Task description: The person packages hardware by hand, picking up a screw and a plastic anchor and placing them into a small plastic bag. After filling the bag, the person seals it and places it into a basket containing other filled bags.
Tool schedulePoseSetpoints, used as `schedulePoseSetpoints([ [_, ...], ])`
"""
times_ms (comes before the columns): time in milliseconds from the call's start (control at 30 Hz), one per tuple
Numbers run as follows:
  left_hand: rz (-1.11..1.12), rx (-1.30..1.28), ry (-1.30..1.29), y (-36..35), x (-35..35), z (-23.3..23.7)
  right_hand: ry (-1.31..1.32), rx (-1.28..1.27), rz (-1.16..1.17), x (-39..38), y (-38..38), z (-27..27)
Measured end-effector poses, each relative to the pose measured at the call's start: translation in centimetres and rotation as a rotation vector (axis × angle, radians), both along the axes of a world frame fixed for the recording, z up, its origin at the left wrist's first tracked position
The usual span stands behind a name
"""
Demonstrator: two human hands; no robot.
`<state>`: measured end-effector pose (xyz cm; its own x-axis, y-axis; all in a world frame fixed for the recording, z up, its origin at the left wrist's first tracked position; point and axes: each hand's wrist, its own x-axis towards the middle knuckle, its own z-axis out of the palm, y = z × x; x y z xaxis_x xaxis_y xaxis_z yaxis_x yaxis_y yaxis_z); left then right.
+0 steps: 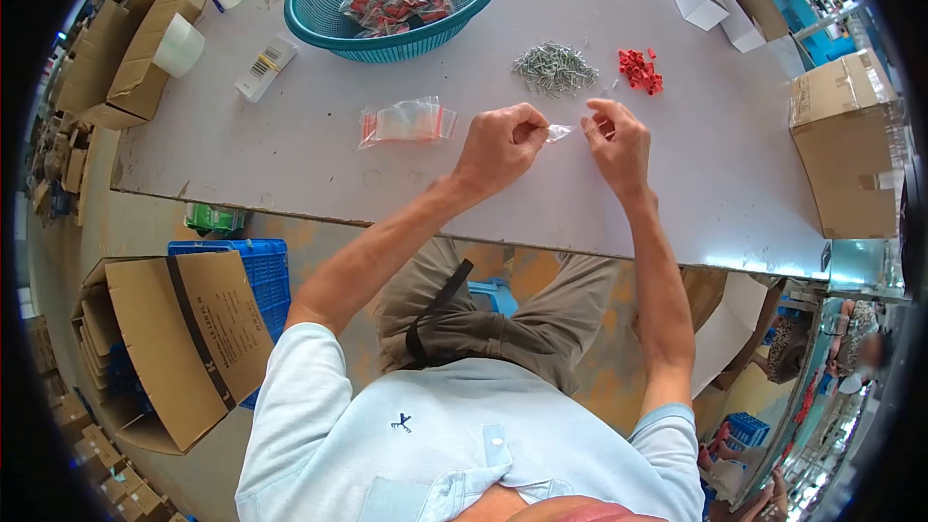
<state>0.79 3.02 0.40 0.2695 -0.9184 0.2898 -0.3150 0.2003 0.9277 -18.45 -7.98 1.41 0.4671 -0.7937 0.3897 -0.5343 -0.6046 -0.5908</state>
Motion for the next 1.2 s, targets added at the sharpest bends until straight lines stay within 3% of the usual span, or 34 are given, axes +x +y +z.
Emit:
schedulePoseSetpoints([
  [300, 0.05, -0.06, -0.005, -0.6, 0.2, -0.4, 0.455, 0.06, 0.188, 5.6, -7.3, 2.9],
  [567, 0.052, -0.048, 0.044, -0.7, 0.3, -0.3, 0.487, 0.041, 0.311, 6.8, -9.3, 2.4],
  [867, 0.071, -0.066, 0.063, -0.8, 0.4, -0.3, 0.364, 0.016, 0.258, 6.2, -7.4, 3.0],
  [933, 0.071, -0.064, 0.057, -0.7, 0.5, -0.3, 0.508, 0.167, 0.165, 6.6, -6.0, 5.0],
  [1200, 0.087, -0.057, 0.031, -0.9, 0.5, -0.4, 0.462, 0.139, 0.244, 6.3, -7.7, 2.8],
])
